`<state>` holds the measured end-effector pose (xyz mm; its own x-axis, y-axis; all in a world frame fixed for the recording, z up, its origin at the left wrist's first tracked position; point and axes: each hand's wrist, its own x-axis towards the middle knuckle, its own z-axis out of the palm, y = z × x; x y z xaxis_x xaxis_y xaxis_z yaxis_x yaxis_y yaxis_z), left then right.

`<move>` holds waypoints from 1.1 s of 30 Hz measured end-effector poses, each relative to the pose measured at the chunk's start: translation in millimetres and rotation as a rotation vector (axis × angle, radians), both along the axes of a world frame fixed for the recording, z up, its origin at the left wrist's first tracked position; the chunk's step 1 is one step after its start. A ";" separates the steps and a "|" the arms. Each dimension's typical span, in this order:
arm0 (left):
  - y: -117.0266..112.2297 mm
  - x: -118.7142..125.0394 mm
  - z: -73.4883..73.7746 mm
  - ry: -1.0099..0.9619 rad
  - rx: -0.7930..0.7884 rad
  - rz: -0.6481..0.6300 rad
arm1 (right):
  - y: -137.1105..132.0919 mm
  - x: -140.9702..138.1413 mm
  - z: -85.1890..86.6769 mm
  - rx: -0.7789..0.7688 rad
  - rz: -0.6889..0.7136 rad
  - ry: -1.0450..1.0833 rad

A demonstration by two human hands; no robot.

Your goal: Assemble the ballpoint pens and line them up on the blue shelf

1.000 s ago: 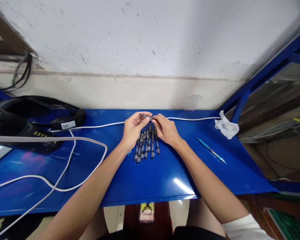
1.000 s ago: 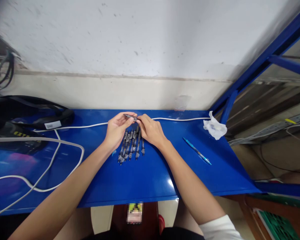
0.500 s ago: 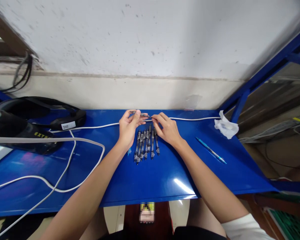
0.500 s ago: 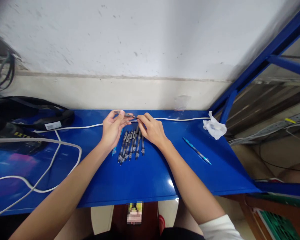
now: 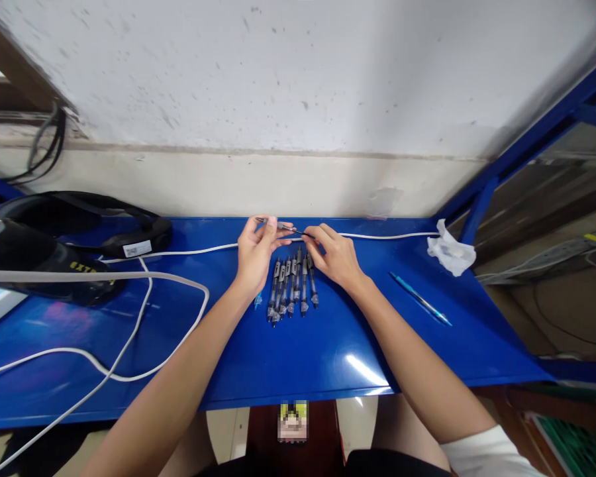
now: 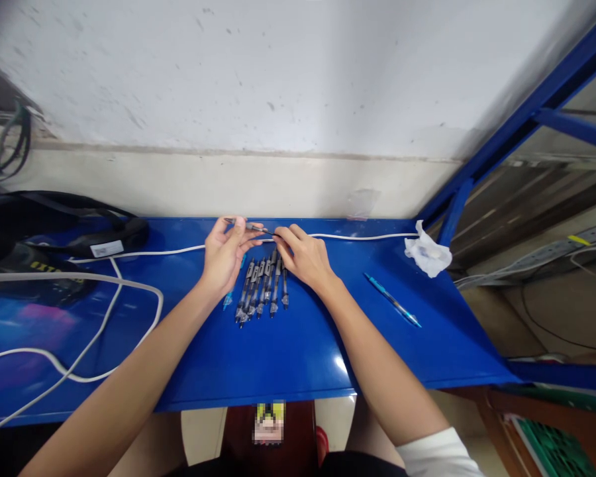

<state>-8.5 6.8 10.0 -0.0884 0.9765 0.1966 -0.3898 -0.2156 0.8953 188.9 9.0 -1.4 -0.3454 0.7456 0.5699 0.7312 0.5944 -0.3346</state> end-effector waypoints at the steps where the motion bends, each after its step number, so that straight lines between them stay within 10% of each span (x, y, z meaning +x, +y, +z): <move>1: -0.6 0.8 0.0 0.007 0.000 -0.017 | 0.0 -0.2 0.1 -0.002 -0.001 -0.001; 33: -4.1 4.7 -6.9 0.183 0.054 -0.148 | 2.3 -3.0 -8.2 -0.044 0.110 0.114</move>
